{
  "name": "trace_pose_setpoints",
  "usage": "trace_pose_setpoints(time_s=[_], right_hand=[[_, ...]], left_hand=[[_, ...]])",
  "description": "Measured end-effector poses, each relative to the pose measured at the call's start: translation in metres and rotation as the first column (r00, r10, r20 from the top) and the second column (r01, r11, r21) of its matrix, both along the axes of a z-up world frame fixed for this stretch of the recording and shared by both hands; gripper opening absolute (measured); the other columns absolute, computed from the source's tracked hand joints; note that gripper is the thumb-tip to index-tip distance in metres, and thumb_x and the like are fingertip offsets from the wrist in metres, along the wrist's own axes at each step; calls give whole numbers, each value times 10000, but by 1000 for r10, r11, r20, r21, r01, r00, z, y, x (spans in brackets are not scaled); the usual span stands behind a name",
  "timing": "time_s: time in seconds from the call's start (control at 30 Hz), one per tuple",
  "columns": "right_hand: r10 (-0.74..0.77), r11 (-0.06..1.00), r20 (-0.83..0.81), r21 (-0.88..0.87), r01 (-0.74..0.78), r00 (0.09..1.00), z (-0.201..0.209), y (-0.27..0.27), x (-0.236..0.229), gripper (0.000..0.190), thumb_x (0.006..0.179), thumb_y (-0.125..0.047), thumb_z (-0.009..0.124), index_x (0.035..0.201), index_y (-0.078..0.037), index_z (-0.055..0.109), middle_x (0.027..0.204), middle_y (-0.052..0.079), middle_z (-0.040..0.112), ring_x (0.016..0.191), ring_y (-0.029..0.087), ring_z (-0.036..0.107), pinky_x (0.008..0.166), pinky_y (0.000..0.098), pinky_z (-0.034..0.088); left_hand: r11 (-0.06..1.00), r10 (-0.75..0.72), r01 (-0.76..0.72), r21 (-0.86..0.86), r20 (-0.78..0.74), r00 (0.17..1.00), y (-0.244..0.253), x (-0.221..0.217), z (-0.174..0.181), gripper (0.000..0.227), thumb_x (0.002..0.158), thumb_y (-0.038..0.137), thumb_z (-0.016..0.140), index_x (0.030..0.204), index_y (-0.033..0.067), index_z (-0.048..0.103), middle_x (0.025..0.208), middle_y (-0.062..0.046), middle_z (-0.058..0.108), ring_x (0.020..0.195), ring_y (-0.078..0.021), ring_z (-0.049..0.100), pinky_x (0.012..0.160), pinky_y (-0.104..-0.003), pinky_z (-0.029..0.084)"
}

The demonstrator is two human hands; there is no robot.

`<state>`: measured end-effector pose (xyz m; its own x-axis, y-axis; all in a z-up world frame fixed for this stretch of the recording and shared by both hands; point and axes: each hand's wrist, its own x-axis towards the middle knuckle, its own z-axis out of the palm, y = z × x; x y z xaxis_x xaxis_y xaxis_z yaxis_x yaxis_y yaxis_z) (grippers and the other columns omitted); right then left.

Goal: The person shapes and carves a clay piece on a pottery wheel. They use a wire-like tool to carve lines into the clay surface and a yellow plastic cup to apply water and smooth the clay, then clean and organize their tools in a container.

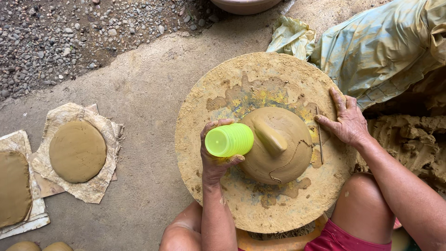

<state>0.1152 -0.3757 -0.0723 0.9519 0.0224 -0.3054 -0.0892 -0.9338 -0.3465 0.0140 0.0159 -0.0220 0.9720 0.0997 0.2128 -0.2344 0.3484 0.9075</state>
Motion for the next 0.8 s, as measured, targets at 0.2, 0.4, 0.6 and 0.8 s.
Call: trace_pose_setpoints(time_s=[0.2, 0.4, 0.6, 0.8], right_hand=[[-6, 1000, 7, 10, 5, 1000, 1, 0, -2, 1076, 778, -753, 622, 1669, -338, 183, 1526, 175, 324, 1441, 364, 352, 1168, 480, 349], [8, 1000, 31, 19, -8, 999, 1, 0, -1, 1075, 782, -722, 641, 1675, -323, 192, 1506, 182, 347, 1428, 368, 370, 1171, 475, 349], [1, 1000, 37, 24, -2, 999, 1, 0, -2, 1055, 791, -704, 656, 1668, -317, 215, 1511, 182, 351, 1428, 370, 376, 1162, 472, 356], [3, 1000, 46, 20, -4, 999, 3, 0, -2, 1051, 790, -699, 658, 1670, -329, 219, 1509, 176, 362, 1424, 369, 386, 1155, 476, 368]], left_hand=[[982, 31, -33, 186, 11, 999, 4, 2, 13, 971, 688, 74, 970, 1510, 125, 455, 1486, -126, 559, 1377, -279, 586, 1218, -476, 524], [995, 69, -62, 74, -104, 992, -6, 0, 30, 1083, 674, 99, 953, 1526, 123, 285, 1449, -121, 547, 1318, -264, 601, 1154, -452, 541], [983, 172, -175, 53, 56, 984, -17, 2, 32, 951, 692, 89, 941, 1468, 110, 393, 1517, -159, 527, 1417, -279, 557, 1233, -487, 507], [963, 248, -248, 103, 12, 969, -20, 2, 30, 816, 756, 59, 912, 1380, 112, 390, 1362, -168, 595, 1282, -275, 613, 1156, -476, 545]])
